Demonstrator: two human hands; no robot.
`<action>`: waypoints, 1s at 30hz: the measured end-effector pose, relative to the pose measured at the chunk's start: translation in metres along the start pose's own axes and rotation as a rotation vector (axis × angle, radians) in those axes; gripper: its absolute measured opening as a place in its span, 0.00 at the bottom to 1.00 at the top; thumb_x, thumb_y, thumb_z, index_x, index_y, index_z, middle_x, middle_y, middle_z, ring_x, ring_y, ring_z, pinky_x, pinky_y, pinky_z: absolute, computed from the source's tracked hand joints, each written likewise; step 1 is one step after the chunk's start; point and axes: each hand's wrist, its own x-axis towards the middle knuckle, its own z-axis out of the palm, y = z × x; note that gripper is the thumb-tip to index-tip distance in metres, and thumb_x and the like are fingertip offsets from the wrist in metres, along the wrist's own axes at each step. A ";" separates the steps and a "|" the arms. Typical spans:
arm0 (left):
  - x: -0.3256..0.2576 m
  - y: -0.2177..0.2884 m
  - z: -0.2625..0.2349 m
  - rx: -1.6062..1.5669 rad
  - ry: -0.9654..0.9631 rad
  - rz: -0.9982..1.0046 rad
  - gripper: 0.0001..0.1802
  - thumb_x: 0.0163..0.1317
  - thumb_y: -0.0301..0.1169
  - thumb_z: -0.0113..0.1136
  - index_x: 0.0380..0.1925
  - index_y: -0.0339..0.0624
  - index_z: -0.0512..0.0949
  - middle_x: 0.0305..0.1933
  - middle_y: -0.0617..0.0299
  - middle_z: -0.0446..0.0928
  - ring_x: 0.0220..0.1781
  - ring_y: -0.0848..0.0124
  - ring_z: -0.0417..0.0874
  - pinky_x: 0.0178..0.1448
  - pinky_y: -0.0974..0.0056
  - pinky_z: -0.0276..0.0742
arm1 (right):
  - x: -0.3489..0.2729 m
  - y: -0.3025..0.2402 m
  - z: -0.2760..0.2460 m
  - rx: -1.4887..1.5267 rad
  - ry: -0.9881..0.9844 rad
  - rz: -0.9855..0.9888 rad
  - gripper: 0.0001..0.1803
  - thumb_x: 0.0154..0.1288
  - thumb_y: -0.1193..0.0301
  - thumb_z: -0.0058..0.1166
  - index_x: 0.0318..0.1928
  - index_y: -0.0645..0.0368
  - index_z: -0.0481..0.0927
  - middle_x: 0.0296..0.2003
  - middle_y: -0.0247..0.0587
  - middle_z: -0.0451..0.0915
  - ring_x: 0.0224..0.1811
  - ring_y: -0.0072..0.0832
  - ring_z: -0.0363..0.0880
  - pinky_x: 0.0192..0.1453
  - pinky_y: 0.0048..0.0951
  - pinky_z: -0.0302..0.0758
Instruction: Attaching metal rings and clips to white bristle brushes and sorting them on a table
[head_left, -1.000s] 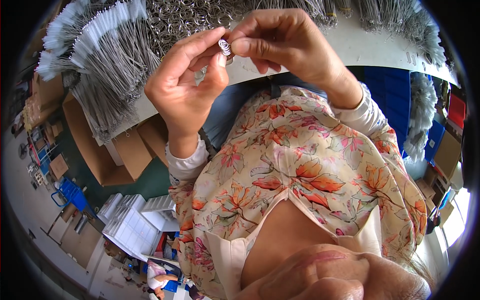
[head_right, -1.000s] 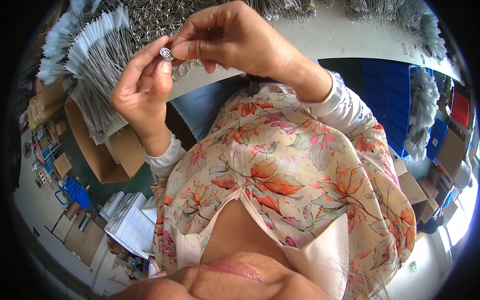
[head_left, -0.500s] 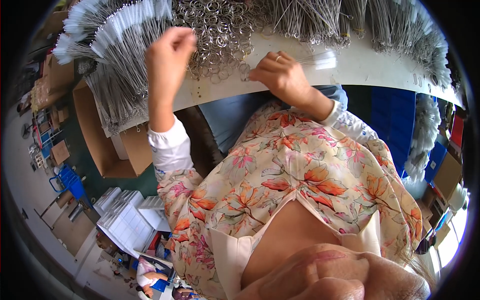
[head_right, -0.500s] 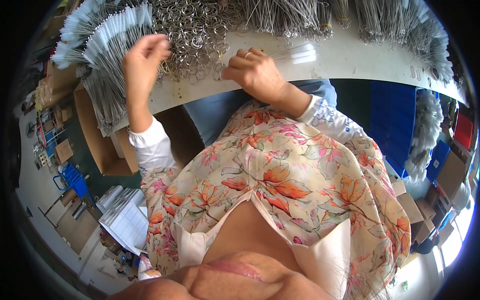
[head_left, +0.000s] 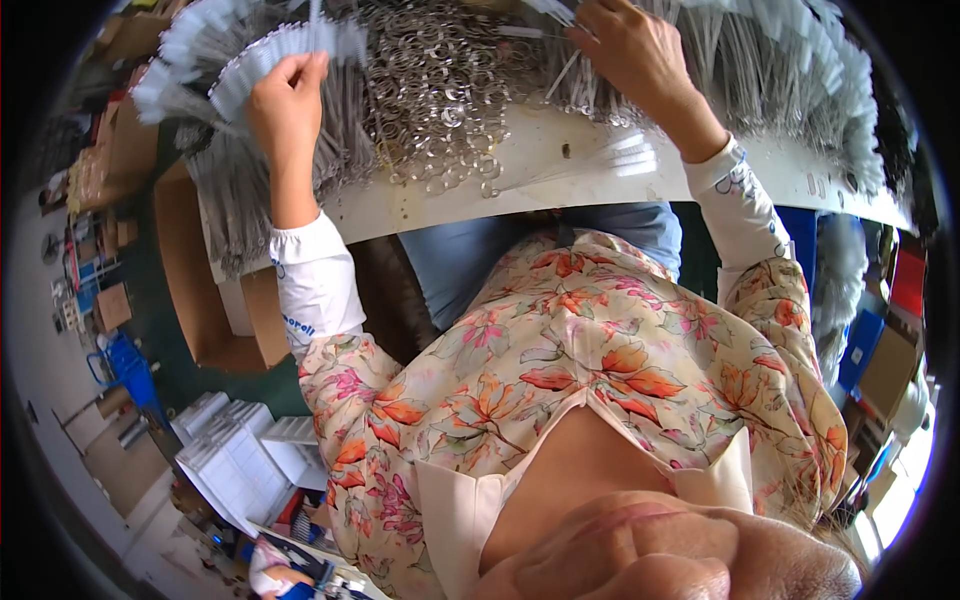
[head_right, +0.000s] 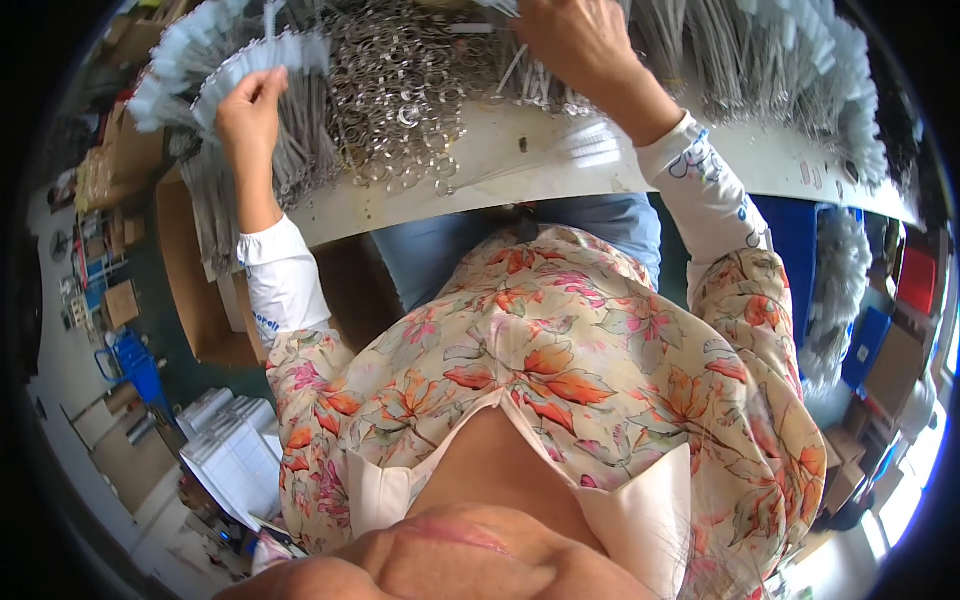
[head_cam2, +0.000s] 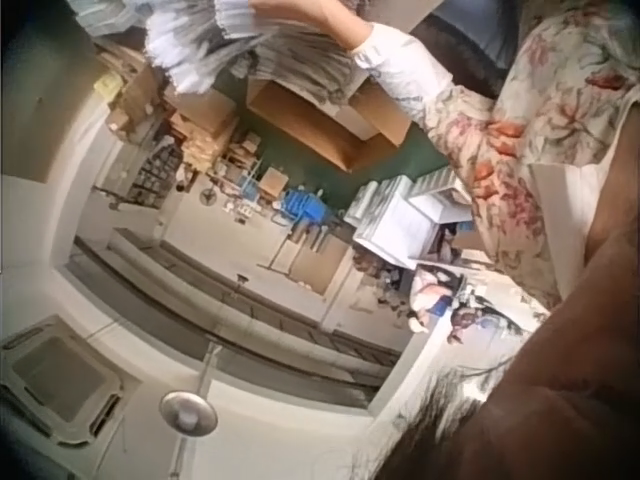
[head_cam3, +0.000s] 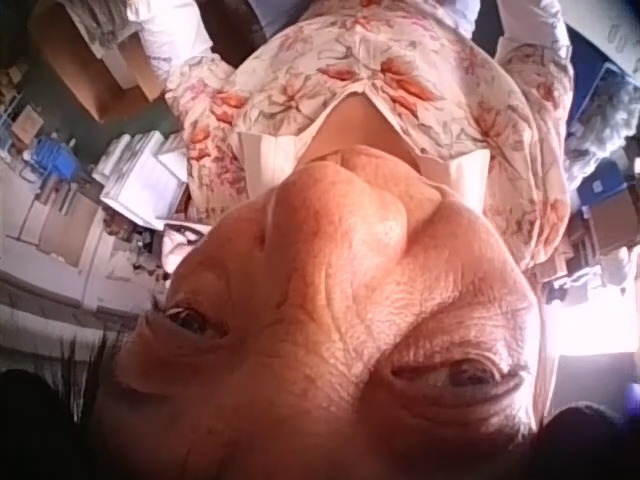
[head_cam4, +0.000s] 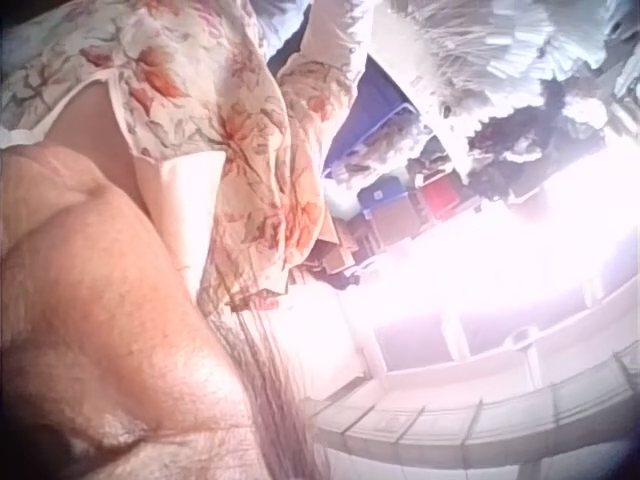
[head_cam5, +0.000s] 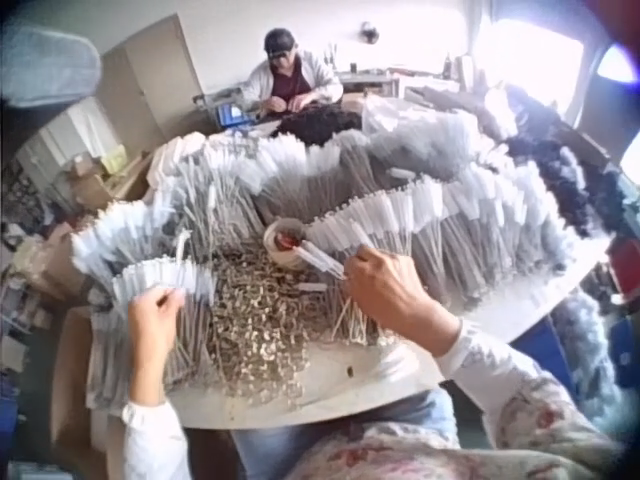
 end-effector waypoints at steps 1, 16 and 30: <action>0.003 -0.002 -0.001 -0.378 0.143 0.015 0.12 0.59 0.36 0.58 0.34 0.37 0.80 0.29 0.56 0.81 0.29 0.65 0.81 0.39 0.65 0.77 | -0.001 0.002 0.009 0.098 -0.158 0.152 0.09 0.59 0.65 0.55 0.33 0.57 0.79 0.26 0.31 0.74 0.25 0.26 0.71 0.29 0.27 0.69; -0.037 -0.182 -0.065 -0.668 0.253 -0.589 0.10 0.52 0.33 0.66 0.30 0.39 0.80 0.22 0.70 0.71 0.15 0.85 0.60 0.15 0.75 0.51 | 0.004 0.041 0.017 0.659 -0.399 0.591 0.12 0.51 0.62 0.64 0.33 0.55 0.84 0.25 0.34 0.83 0.25 0.18 0.78 0.34 0.22 0.74; -0.036 -0.223 -0.023 -0.425 -0.167 -0.705 0.11 0.58 0.31 0.58 0.36 0.34 0.77 0.20 0.67 0.68 0.10 0.81 0.52 0.12 0.70 0.43 | -0.078 0.196 -0.083 0.807 0.483 0.848 0.13 0.64 0.65 0.43 0.32 0.61 0.76 0.24 0.33 0.73 0.23 0.20 0.72 0.25 0.24 0.70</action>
